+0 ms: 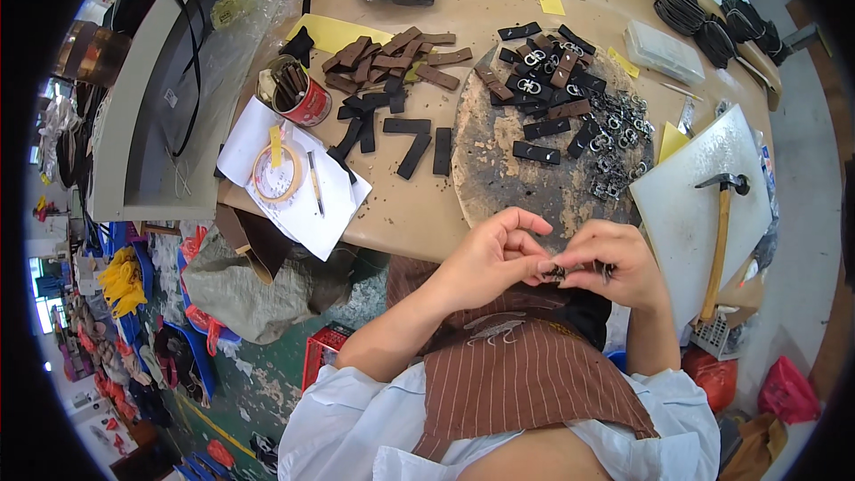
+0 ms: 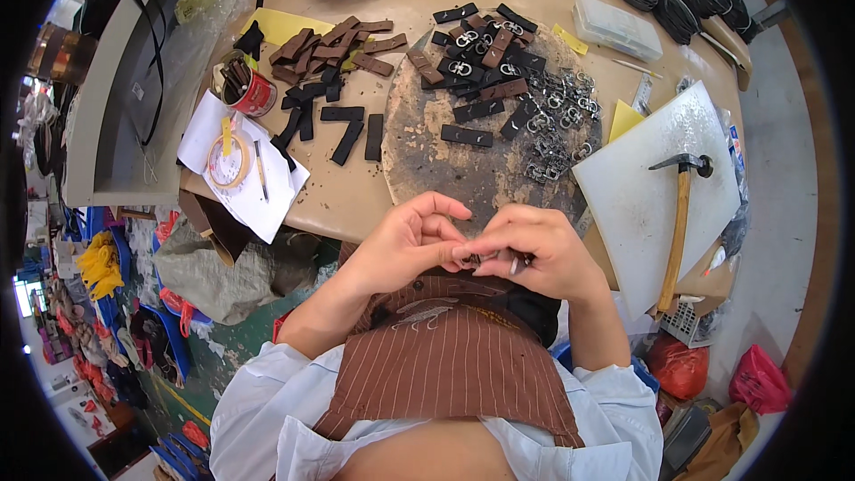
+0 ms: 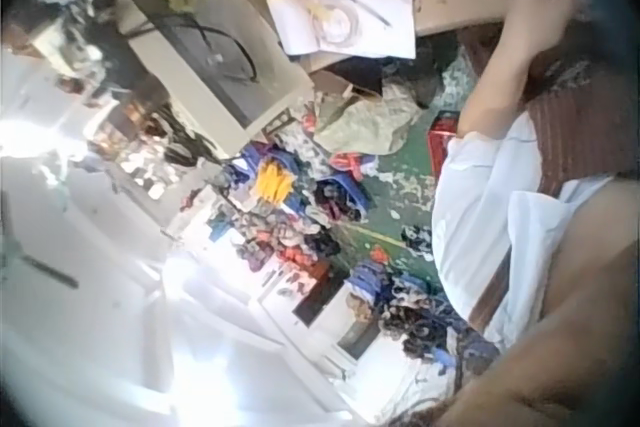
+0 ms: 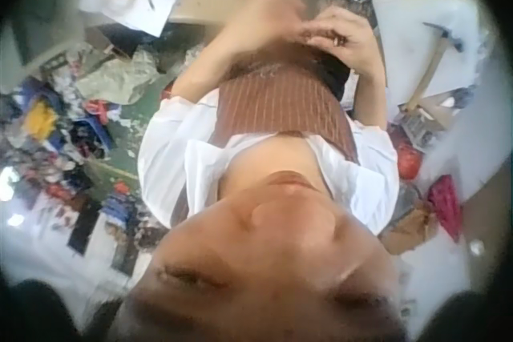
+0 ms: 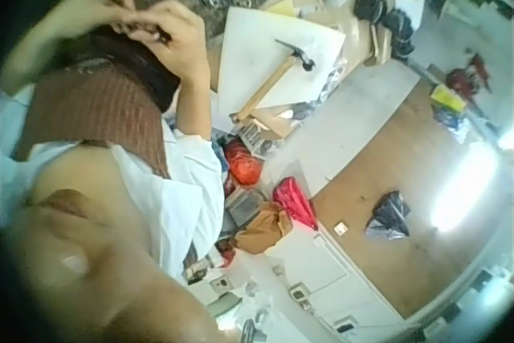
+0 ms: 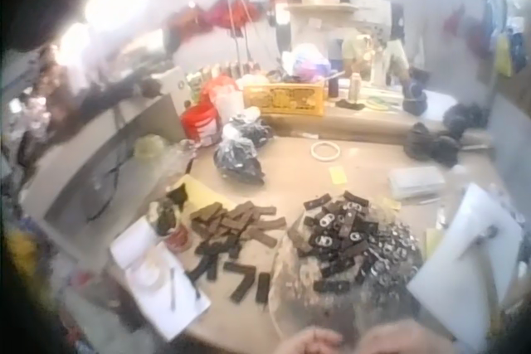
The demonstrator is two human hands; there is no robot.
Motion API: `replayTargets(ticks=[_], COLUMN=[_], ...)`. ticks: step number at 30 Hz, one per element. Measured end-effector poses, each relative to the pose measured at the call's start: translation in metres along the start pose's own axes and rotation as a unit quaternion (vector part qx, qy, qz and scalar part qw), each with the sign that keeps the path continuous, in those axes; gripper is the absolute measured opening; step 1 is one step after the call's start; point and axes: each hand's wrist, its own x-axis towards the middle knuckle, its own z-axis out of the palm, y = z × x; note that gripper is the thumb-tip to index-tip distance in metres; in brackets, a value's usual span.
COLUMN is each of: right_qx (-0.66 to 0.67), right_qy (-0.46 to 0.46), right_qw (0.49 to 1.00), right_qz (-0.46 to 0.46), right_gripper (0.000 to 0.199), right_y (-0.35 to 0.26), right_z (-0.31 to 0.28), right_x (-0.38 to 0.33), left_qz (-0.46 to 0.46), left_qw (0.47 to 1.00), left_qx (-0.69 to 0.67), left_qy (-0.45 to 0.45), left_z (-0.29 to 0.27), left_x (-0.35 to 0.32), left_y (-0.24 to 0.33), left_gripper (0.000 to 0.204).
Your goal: The person assembles small keychains by attaching metal clasps to short black leather straps. They repeatedly pick up a strap and a clasp, thread the strap through the clasp, and place the finished unit on the table. The process is repetitive and performed one at a time.
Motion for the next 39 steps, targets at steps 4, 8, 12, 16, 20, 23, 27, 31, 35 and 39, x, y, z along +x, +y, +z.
replayTargets(ticks=[4,8,12,16,20,23,27,31,35,39], right_qx=[-0.083,-0.143,-0.124,-0.008,0.076,0.094,0.136,0.147,0.115,0.103], right_qy=[-0.003,0.137,0.301,0.274,0.135,0.038,-0.035,-0.105,-0.094,0.0], right_qw=[0.996,0.98,0.945,0.962,0.985,0.992,0.988,0.983,0.989,0.994], right_qz=[-0.028,-0.024,-0.039,0.002,0.07,0.074,0.059,0.039,0.016,0.033], right_gripper=[0.015,0.013,0.013,0.02,0.029,0.029,0.03,0.022,0.016,0.015], right_y=[-0.001,0.005,0.016,0.013,0.004,0.003,0.001,-0.005,-0.008,-0.001], right_z=[0.008,0.029,0.059,0.059,0.028,0.016,0.012,0.009,0.014,0.02], right_x=[-0.003,-0.004,-0.003,-0.004,0.001,0.002,0.002,0.005,0.005,0.0], left_qz=[0.014,0.084,0.096,0.063,0.086,0.095,0.005,-0.027,-0.023,-0.06], left_qw=[0.984,0.973,0.966,0.968,0.995,0.993,0.999,0.997,0.997,0.996], left_qx=[0.167,0.172,-0.193,-0.209,-0.038,-0.063,-0.033,0.027,0.065,-0.052], left_qy=[0.057,0.125,0.14,0.124,0.044,0.015,-0.039,-0.06,-0.038,-0.041], left_z=[0.009,0.011,0.022,0.014,0.001,-0.004,-0.007,0.001,0.006,-0.005], left_x=[-0.011,-0.007,0.0,0.001,-0.006,-0.009,-0.016,-0.023,-0.026,-0.017], left_y=[0.008,0.0,-0.011,-0.013,0.0,0.001,0.006,0.011,0.015,0.01], left_gripper=[0.027,0.026,0.022,0.034,0.052,0.063,0.065,0.06,0.052,0.044])
